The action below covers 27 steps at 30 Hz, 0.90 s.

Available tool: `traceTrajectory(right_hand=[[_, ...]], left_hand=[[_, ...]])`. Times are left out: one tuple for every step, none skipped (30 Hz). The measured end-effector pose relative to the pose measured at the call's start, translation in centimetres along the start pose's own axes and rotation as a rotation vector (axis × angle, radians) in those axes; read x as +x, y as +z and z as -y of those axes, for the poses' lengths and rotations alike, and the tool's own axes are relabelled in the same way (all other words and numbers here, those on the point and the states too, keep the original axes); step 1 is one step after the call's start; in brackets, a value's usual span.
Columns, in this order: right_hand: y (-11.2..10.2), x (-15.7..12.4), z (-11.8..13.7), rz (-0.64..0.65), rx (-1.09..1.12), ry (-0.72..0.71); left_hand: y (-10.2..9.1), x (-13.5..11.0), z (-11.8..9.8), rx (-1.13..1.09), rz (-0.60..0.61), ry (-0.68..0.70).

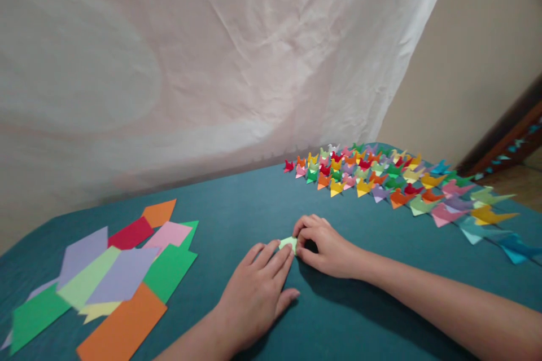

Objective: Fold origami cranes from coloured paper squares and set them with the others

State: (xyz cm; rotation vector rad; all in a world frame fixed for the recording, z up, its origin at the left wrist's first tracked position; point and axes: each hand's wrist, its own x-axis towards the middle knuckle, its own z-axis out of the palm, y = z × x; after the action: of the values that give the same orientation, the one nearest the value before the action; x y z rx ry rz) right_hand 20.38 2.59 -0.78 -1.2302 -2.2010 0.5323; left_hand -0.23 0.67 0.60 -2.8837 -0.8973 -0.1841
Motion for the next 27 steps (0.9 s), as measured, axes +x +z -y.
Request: traceTrajectory(right_hand=[[0.0, -0.1, -0.1, -0.001, 0.000, -0.010], [0.0, -0.1, -0.2, 0.000, 0.003, -0.023], [0.0, -0.3, -0.4, 0.001, 0.010, -0.039], [0.0, -0.4, -0.5, 0.002, 0.020, -0.057], [-0.1, -0.5, -0.7, 0.007, 0.033, -0.077], [-0.2, -0.7, -0.9, 0.011, 0.048, -0.097], [-0.4, -0.8, -1.0, 0.018, 0.064, -0.118], [-0.6, -0.9, -1.1, 0.037, 0.072, -0.142], [-0.9, -1.0, -1.2, 0.056, 0.071, -0.165], [-1.2, -1.1, -1.3, 0.076, 0.060, -0.199], [-1.6, -1.1, -1.4, 0.107, 0.038, -0.230], [-1.9, -1.1, -1.4, 0.140, 0.011, -0.266], [-2.3, -1.1, -1.5, 0.174, -0.014, -0.298], [-2.6, -1.1, -1.5, 0.207, -0.032, -0.332], [-2.9, -1.1, -1.6, 0.245, -0.044, -0.354], [-3.2, -1.1, -1.6, 0.273, -0.047, -0.372], [-3.4, -1.0, -1.6, 0.296, -0.048, -0.378], [-3.6, -1.0, -1.6, 0.313, -0.049, -0.379], [-3.7, -1.0, -1.6, 0.325, -0.054, -0.377], [-3.8, -1.0, -1.6, 0.334, -0.065, -0.374], [-3.8, -1.0, -1.5, 0.341, -0.080, -0.374], [-3.9, -0.9, -1.4, 0.347, -0.095, -0.377], [-3.9, -0.9, -1.3, 0.351, -0.106, -0.382], [-3.9, -0.9, -1.2, 0.350, -0.111, -0.390], [-3.9, -0.8, -1.1, 0.345, -0.111, -0.400], [-3.9, -0.8, -1.0, 0.338, -0.107, -0.411], [-3.9, -0.7, -1.0, 0.329, -0.104, -0.421]], left_hand=[[0.0, 0.0, 0.0, -0.004, 0.002, -0.002], [0.0, 0.0, 0.0, -0.008, 0.003, -0.002], [0.0, 0.0, 0.0, -0.013, 0.005, -0.003], [0.0, 0.0, 0.0, -0.017, 0.005, -0.005], [0.0, 0.1, 0.0, -0.021, 0.006, -0.009], [0.0, 0.1, 0.0, -0.027, 0.010, -0.011], [0.0, 0.1, 0.0, -0.033, 0.013, -0.014], [0.0, 0.1, 0.0, -0.040, 0.016, -0.015], [0.0, 0.0, 0.0, -0.048, 0.021, -0.015], [0.0, 0.0, 0.0, -0.056, 0.025, -0.014], [0.0, 0.0, 0.1, -0.064, 0.029, -0.014], [0.0, 0.0, 0.1, -0.071, 0.030, -0.015], [0.0, 0.0, 0.1, -0.077, 0.028, -0.016], [0.0, 0.0, 0.2, -0.083, 0.028, -0.017], [0.1, -0.1, 0.2, -0.088, 0.028, -0.019], [0.1, -0.1, 0.2, -0.091, 0.030, -0.022], [0.1, -0.1, 0.3, -0.095, 0.032, -0.023], [0.1, -0.1, 0.3, -0.097, 0.035, -0.024], [0.1, -0.1, 0.3, -0.100, 0.041, -0.026], [0.1, -0.1, 0.3, -0.105, 0.045, -0.027], [0.1, -0.1, 0.4, -0.110, 0.049, -0.027], [0.1, -0.2, 0.4, -0.115, 0.052, -0.028], [0.2, -0.2, 0.4, -0.121, 0.054, -0.029], [0.2, -0.2, 0.4, -0.125, 0.053, -0.029], [0.2, -0.3, 0.4, -0.130, 0.049, -0.027], [0.3, -0.3, 0.5, -0.133, 0.043, -0.025], [0.3, -0.3, 0.5, -0.136, 0.038, -0.024]])
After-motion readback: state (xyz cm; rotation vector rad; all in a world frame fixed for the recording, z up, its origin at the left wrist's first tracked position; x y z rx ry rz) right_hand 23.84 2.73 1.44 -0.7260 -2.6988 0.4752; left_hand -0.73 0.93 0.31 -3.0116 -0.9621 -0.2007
